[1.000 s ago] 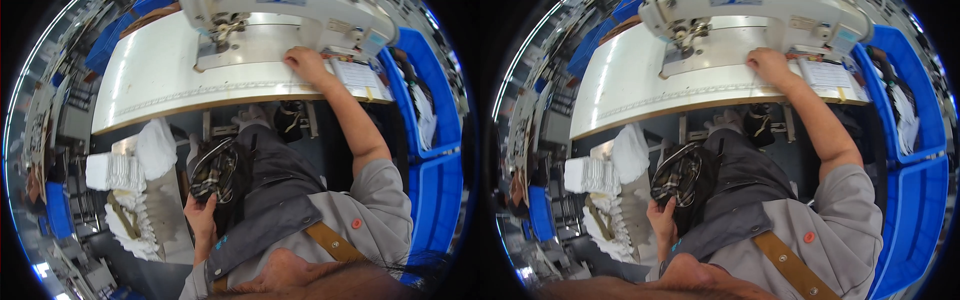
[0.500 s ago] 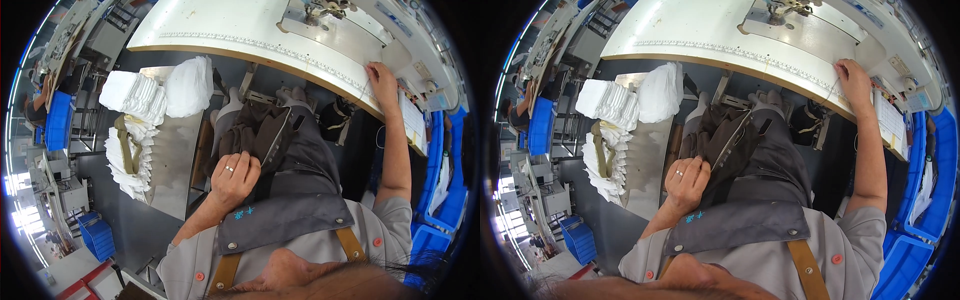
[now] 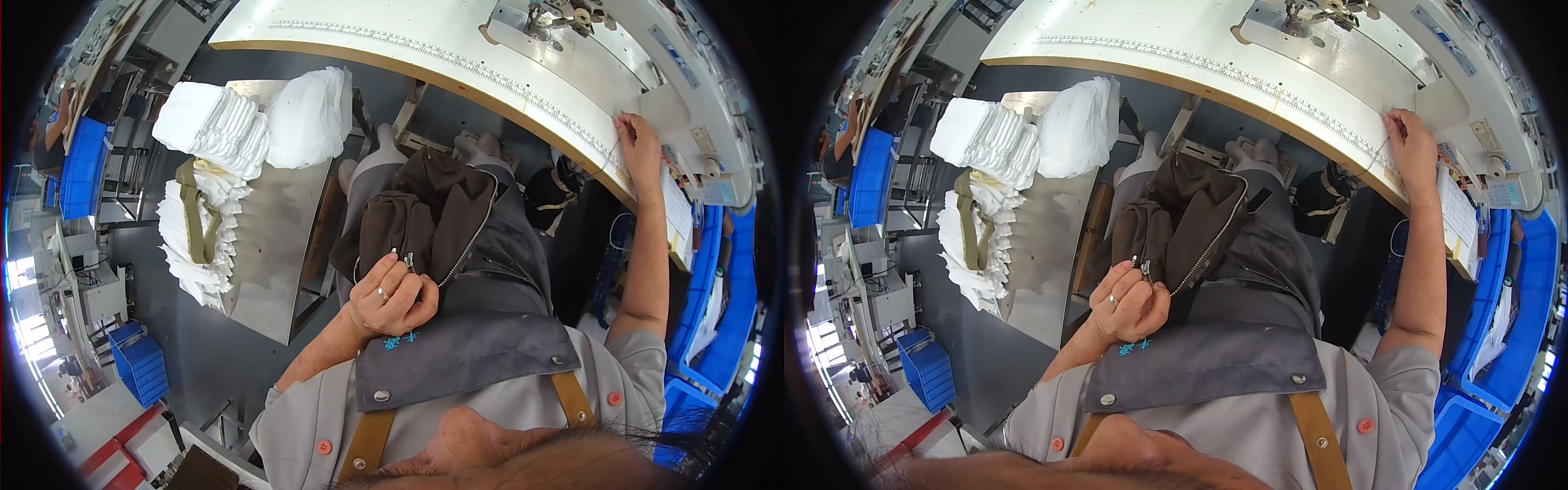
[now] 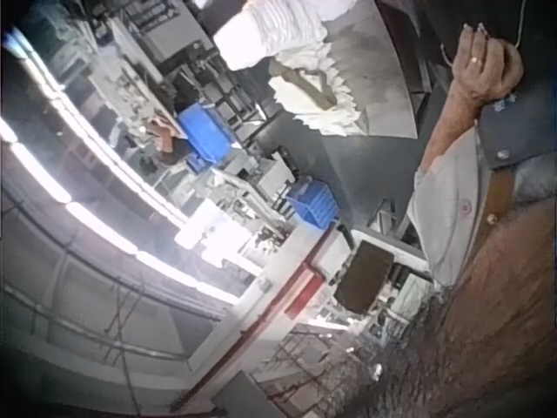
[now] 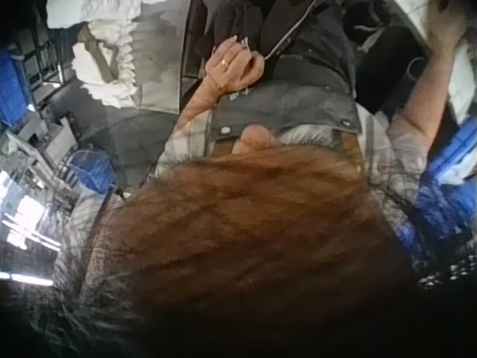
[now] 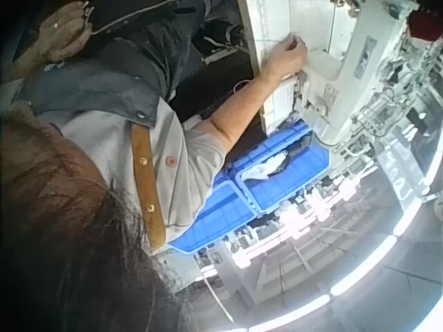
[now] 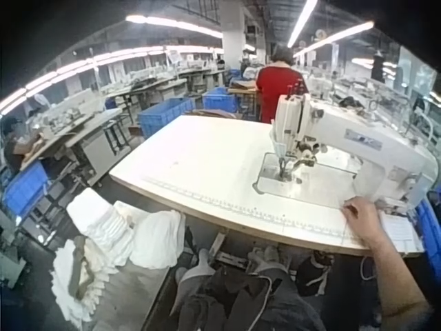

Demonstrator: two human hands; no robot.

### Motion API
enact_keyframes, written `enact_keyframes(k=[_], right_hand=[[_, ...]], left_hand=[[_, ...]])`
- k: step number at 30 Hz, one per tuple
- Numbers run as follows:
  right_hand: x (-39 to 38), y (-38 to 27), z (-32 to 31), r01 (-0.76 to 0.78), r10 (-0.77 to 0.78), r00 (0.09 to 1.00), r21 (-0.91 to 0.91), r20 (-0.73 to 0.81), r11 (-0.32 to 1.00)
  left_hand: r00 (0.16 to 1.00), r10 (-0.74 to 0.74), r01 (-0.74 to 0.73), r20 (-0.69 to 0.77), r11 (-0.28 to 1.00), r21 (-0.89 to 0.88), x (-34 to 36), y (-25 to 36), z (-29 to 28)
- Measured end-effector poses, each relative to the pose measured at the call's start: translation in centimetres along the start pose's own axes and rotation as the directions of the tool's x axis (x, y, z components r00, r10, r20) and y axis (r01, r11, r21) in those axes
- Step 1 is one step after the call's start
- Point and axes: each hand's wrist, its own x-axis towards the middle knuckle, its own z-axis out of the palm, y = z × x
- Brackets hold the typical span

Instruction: Sewing a lining into a leather pouch by hand at a workshop station.

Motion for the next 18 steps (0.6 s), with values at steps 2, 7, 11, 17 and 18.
enact_keyframes(k=[2, 7, 11, 17, 18], right_hand=[[0.0, -0.1, -0.1, 0.002, -0.002, 1.000, 0.015, 0.000, 1.000], [0.2, -0.1, -0.3, -0.007, 0.007, 1.000, 0.013, 0.004, 1.000], [0.7, -0.3, -0.2, -0.017, 0.017, 0.999, -0.003, 0.039, 1.000], [4.4, 0.2, 1.1, 0.082, -0.082, 0.997, -0.001, -0.009, 0.997], [5.5, 0.4, 1.5, 0.079, -0.079, 0.997, -0.001, -0.012, 0.997]], left_hand=[[1.000, 0.016, -0.016, 0.000, 0.999, 0.040, 0.2, -0.2, 0.0], [1.000, 0.012, -0.012, 0.007, 0.999, 0.048, 0.4, -0.1, 0.0], [1.000, 0.004, -0.006, 0.021, 0.998, 0.066, 0.5, 0.0, 0.0], [0.999, -0.015, 0.012, 0.040, 0.997, 0.074, 0.8, 0.3, -0.1], [0.999, -0.011, 0.008, 0.041, 0.997, 0.072, 0.8, 0.4, -0.2]])
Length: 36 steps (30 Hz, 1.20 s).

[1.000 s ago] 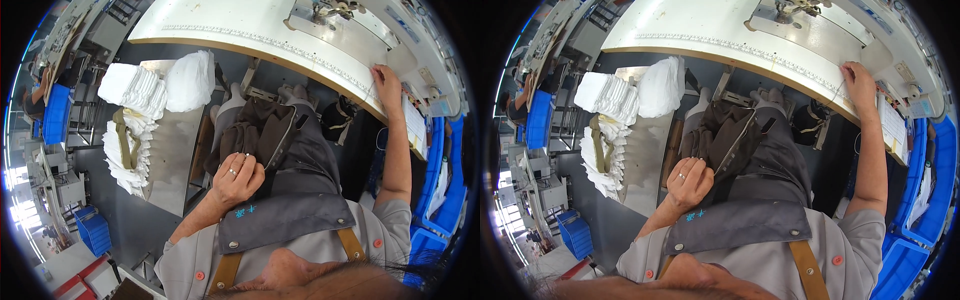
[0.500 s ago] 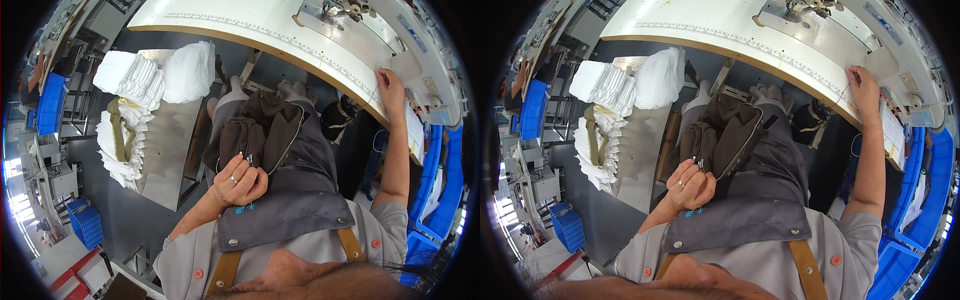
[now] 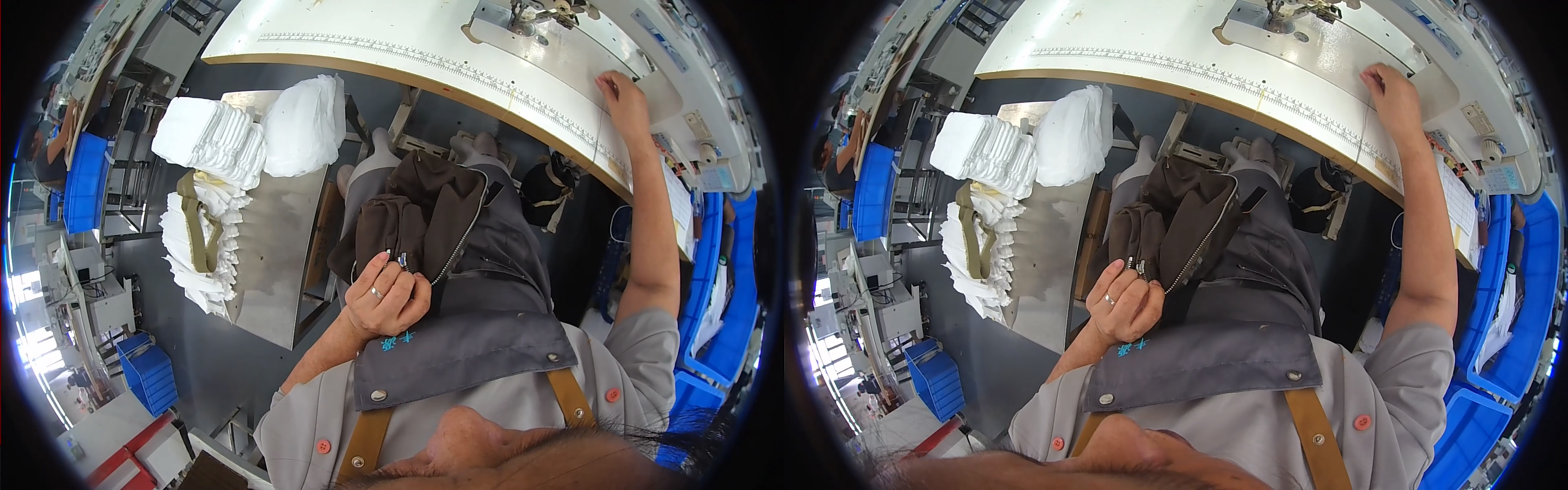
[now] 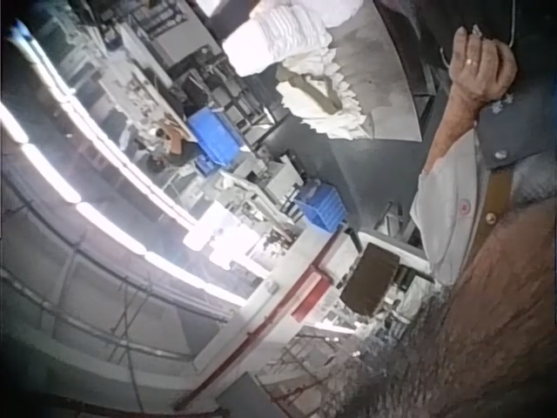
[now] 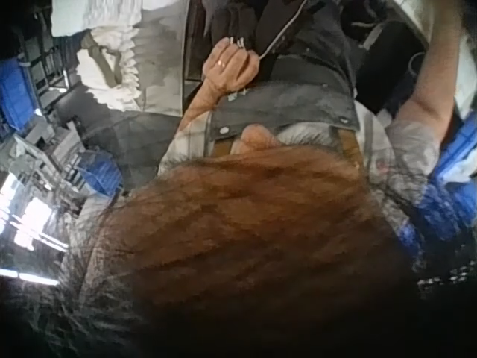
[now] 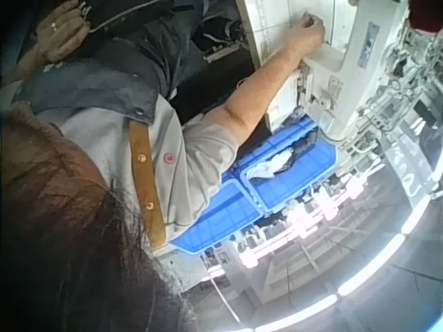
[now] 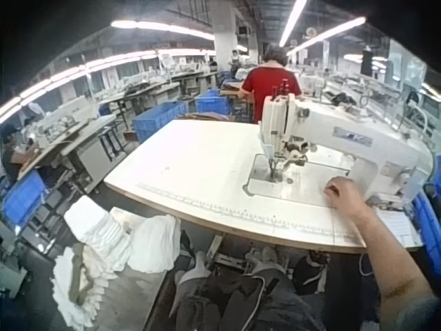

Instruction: Sewing a lining into a leather pouch by hand at a workshop station.

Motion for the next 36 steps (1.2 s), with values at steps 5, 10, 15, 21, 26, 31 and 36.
enact_keyframes(k=[5, 10, 15, 21, 26, 31, 36], right_hand=[[5.7, 0.0, 2.0, -0.324, 0.313, 0.939, 0.063, 0.142, 0.944], [6.9, 5.1, 4.0, -0.354, 0.378, 0.924, 0.484, 0.050, 0.801], [3.9, 3.1, 1.4, -0.155, 0.157, 0.986, 0.033, -0.048, 0.987], [-3.1, 1.1, -4.7, -0.216, 0.213, 0.970, 0.017, 0.113, 0.976], [-6.2, 1.2, -5.2, -0.056, 0.057, 0.998, -0.077, 0.011, 0.995], [-6.9, 2.4, -5.0, 0.077, -0.071, 0.997, -0.338, 0.031, 0.938], [-6.4, 2.4, -5.5, 0.077, -0.047, 0.995, -0.369, 0.089, 0.926]], left_hand=[[0.999, -0.022, 0.023, 0.024, 1.000, -0.010, 0.0, 0.2, -0.1], [0.998, -0.043, 0.046, 0.037, 0.997, -0.060, 0.4, -0.3, 0.1], [0.987, -0.144, 0.149, 0.071, 0.985, -0.082, 0.0, -0.7, 0.0], [0.991, -0.111, 0.119, 0.077, 0.986, -0.117, 0.3, -1.1, 0.1], [0.988, -0.151, 0.153, 0.031, 0.986, -0.069, 0.5, -0.8, 0.5], [0.996, -0.027, 0.028, 0.084, 0.999, -0.016, 1.1, -0.4, 0.2], [0.998, -0.031, 0.031, 0.048, 0.999, 0.011, 0.8, 0.0, 0.2]])
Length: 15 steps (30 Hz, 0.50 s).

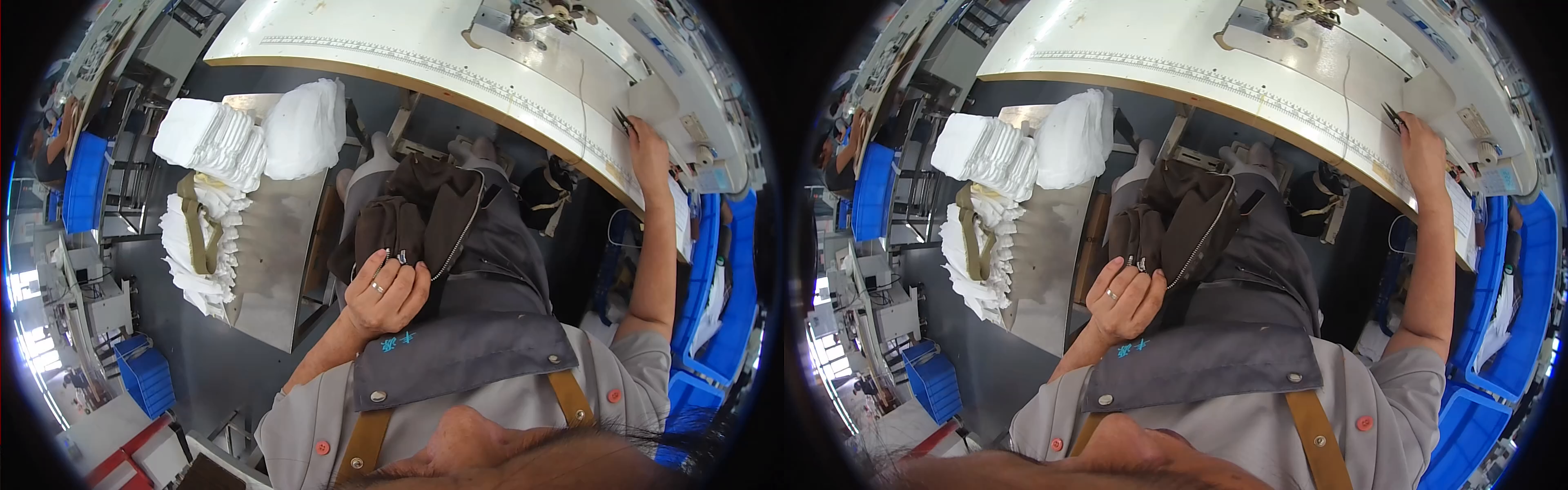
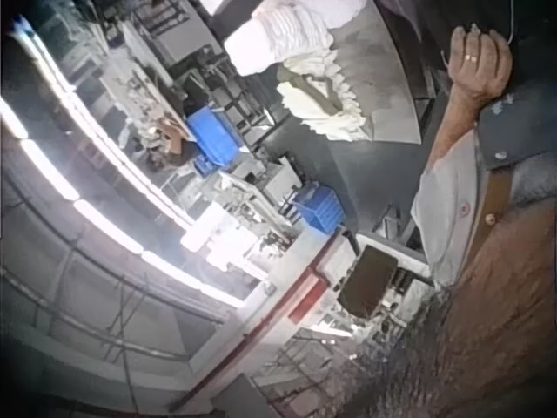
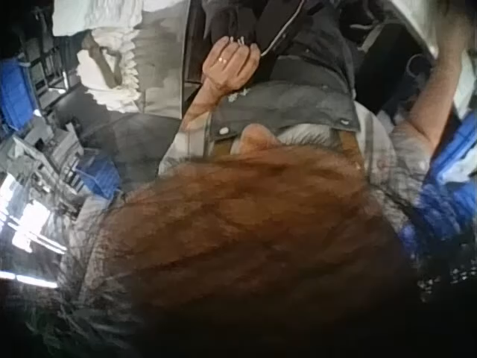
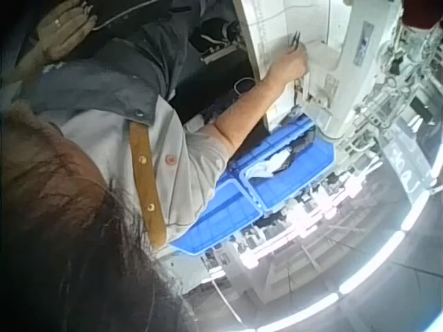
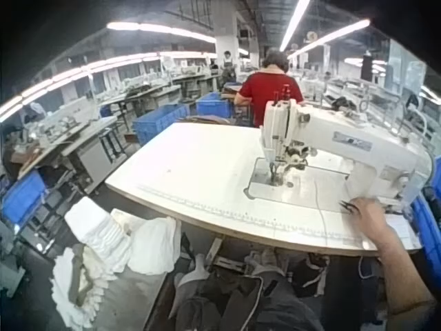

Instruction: Sewing a lining into a leather pouch by hand at a workshop station.

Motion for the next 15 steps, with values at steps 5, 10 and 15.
enact_keyframes(k=[5, 10, 15], right_hand=[[-0.3, -11.4, -7.3, -0.141, 0.017, 0.978, 0.605, 0.206, 0.783], [-1.2, -19.8, -10.3, 0.447, -0.634, 0.771, 0.761, -0.061, 0.470], [-3.0, -22.8, -8.6, 0.455, -0.717, 0.697, 0.782, -0.014, 0.427]], left_hand=[[0.999, -0.029, 0.029, -0.019, 1.000, -0.006, -0.3, -0.1, 0.0], [0.998, -0.040, 0.040, -0.044, 0.999, -0.002, -0.7, -0.6, 0.1], [0.997, -0.038, 0.034, -0.065, 0.998, -0.055, -0.3, -0.2, 0.3]])
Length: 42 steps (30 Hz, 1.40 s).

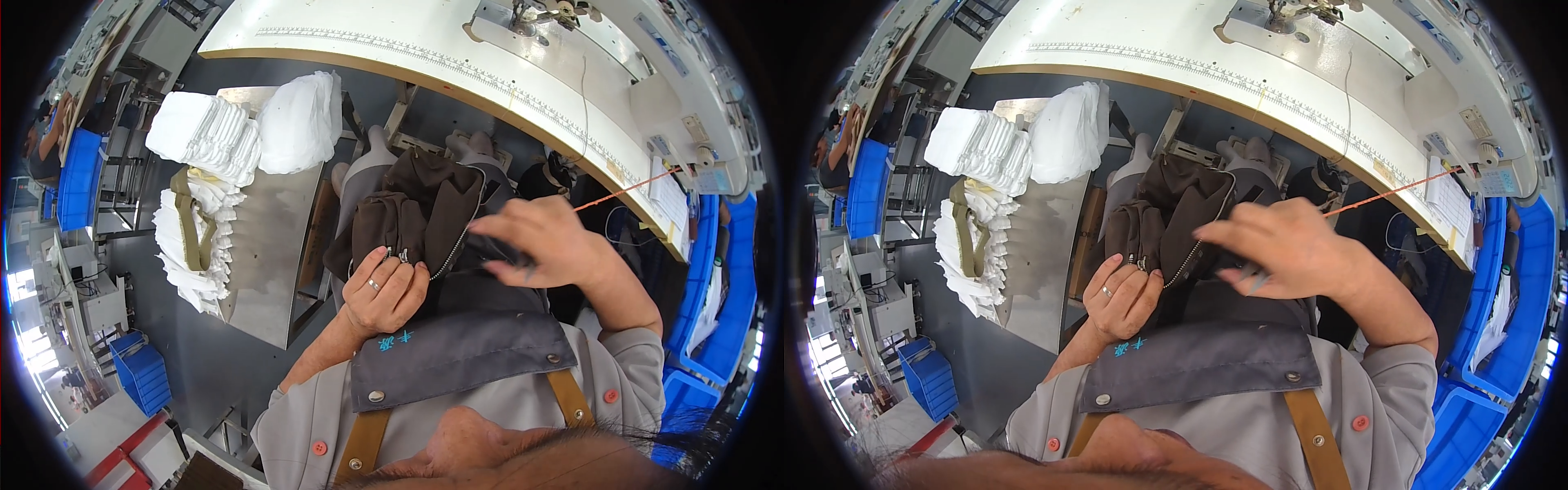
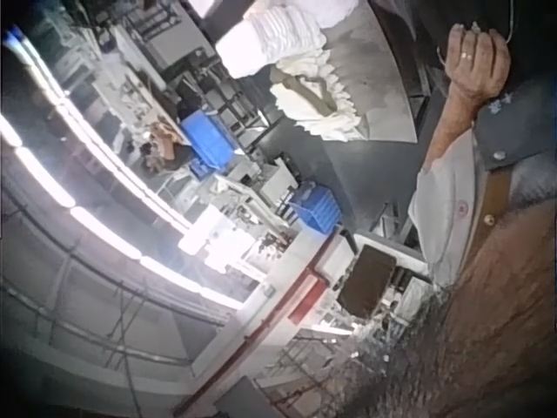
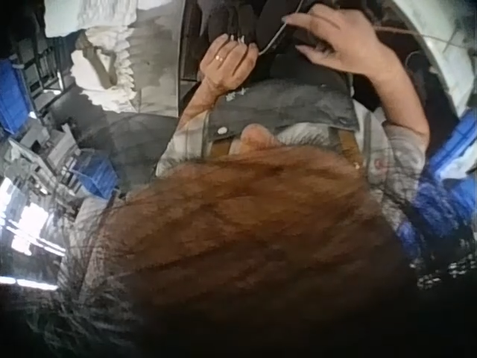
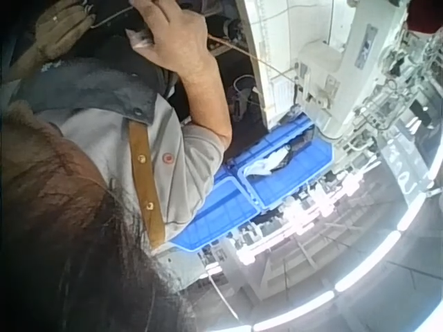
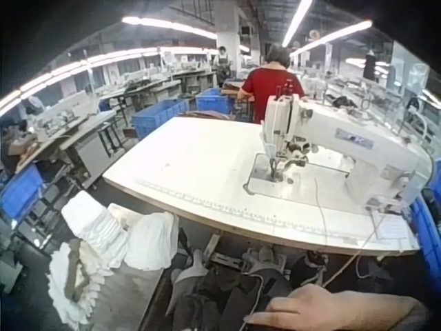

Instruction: Sewing a lining into a leather pouch by hand at a workshop station.

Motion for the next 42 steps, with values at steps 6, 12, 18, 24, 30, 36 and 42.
enact_keyframes(k=[6, 12, 18, 24, 30, 36, 42], right_hand=[[3.2, -0.3, 5.2, 0.277, -0.294, 0.950, -0.153, -0.105, 0.949], [3.7, 1.2, 5.8, 0.318, -0.336, 0.929, -0.125, -0.158, 0.940], [3.7, 1.0, 5.8, 0.327, -0.344, 0.927, -0.128, -0.146, 0.936], [3.7, 1.1, 5.8, 0.339, -0.356, 0.924, -0.135, -0.136, 0.931], [3.7, 1.0, 5.7, 0.355, -0.371, 0.921, -0.132, -0.122, 0.925], [3.8, 1.1, 5.9, 0.339, -0.357, 0.923, -0.136, -0.146, 0.931], [4.0, 1.1, 6.2, 0.307, -0.323, 0.933, -0.116, -0.161, 0.945]], left_hand=[[1.000, 0.013, -0.012, 0.010, 0.999, -0.049, 0.5, 0.5, 0.1], [1.000, 0.003, -0.001, 0.014, 0.996, -0.091, 0.1, 0.3, 0.1], [0.982, -0.190, 0.190, 0.017, 0.965, -0.181, -0.6, -0.2, 0.0], [0.964, -0.266, 0.265, 0.021, 0.943, -0.202, -0.5, -0.3, 0.0], [0.960, -0.278, 0.277, 0.032, 0.928, -0.249, -0.9, 0.1, 0.1], [0.943, -0.330, 0.326, 0.044, 0.893, -0.311, -0.6, 0.4, 0.1], [0.942, -0.330, 0.330, 0.058, 0.883, -0.333, -0.6, 0.3, 0.0]])
